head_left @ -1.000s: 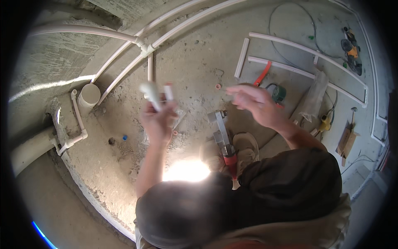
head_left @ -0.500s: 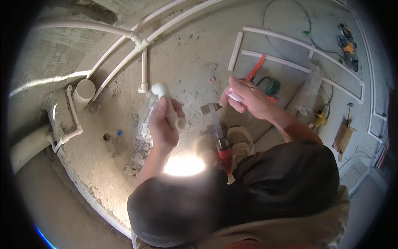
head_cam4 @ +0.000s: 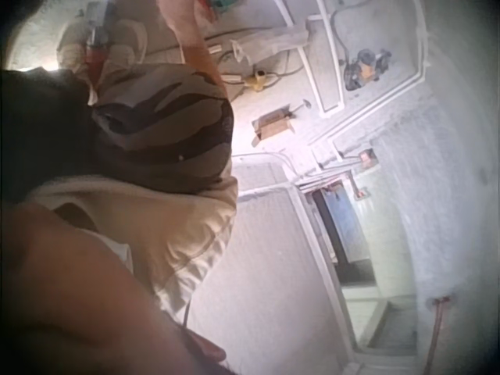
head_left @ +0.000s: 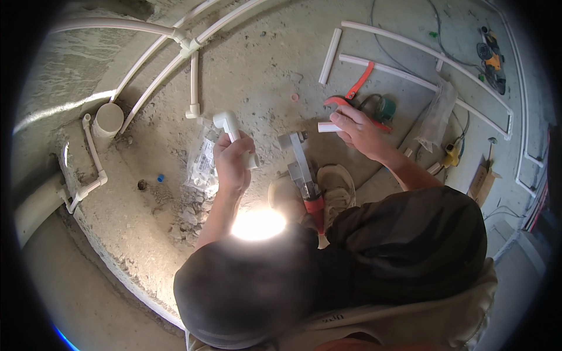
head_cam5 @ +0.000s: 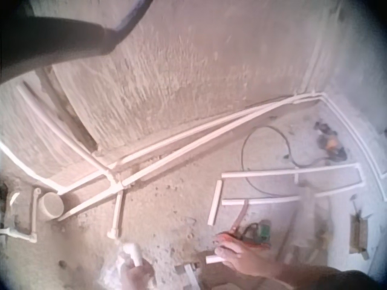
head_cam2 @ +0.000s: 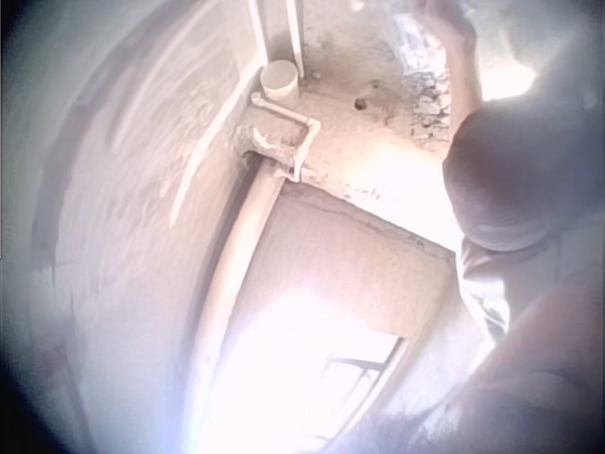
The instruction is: The person assembles white PVC pipes and fittings by hand. They repeatedly join short pipe segments to elbow and tee fittings, then dry-fit the assembled sections against existing wall-mounted piping to check alignment.
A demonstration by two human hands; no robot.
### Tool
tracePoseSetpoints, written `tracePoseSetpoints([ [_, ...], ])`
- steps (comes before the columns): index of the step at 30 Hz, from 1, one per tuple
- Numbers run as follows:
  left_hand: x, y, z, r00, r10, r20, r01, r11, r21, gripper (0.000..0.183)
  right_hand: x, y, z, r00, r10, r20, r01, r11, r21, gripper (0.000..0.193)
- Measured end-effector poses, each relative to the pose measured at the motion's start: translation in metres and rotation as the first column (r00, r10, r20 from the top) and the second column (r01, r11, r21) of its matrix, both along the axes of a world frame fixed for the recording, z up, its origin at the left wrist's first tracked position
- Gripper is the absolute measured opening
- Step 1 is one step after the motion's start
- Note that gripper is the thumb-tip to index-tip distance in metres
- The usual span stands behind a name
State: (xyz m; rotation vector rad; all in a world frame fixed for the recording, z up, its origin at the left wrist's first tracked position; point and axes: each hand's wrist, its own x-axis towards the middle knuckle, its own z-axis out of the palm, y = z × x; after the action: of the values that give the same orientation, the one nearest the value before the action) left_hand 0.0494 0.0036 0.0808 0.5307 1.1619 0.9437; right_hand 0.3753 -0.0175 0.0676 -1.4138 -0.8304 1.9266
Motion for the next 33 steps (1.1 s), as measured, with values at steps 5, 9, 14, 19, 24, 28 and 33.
tracePoseSetpoints([
  [5, 0.005, -0.003, 0.02, 0.993, 0.057, 0.104, -0.058, 0.998, 0.007, 0.006, -0.005, 0.008, -0.004, 0.995, 0.084, 0.05, -0.094, 0.967, 0.237, 0.016],
  [9, -0.005, -0.002, 0.012, 0.996, 0.067, 0.056, -0.067, 0.998, -0.006, 0.006, -0.006, 0.012, -0.009, 0.993, 0.078, 0.086, -0.099, 0.958, 0.269, 0.016],
  [14, -0.009, -0.002, 0.012, 0.996, 0.001, -0.087, -0.01, 0.994, -0.106, 0.014, -0.004, 0.004, -0.003, 0.998, -0.039, -0.045, 0.043, 0.995, 0.088, 0.019],
  [19, 0.048, -0.017, 0.043, 0.964, 0.005, 0.267, -0.003, 1.0, -0.005, 0.045, -0.051, -0.007, 0.021, 0.971, -0.238, -0.018, 0.234, 0.934, 0.268, 0.016],
  [24, 0.069, -0.011, 0.059, 0.986, -0.16, 0.046, 0.158, 0.987, 0.036, 0.05, -0.075, -0.01, 0.04, 0.922, -0.126, 0.367, -0.215, 0.622, 0.753, 0.017],
  [28, 0.068, -0.008, 0.055, 0.991, -0.058, -0.118, 0.08, 0.979, 0.19, 0.052, -0.069, -0.011, 0.06, 0.962, -0.007, 0.273, -0.19, 0.701, 0.688, 0.038],
  [33, 0.073, -0.003, 0.061, 0.908, -0.358, -0.219, 0.397, 0.901, 0.174, 0.047, -0.074, -0.01, 0.065, 0.99, 0.071, -0.123, -0.033, 0.957, 0.289, 0.055],
])
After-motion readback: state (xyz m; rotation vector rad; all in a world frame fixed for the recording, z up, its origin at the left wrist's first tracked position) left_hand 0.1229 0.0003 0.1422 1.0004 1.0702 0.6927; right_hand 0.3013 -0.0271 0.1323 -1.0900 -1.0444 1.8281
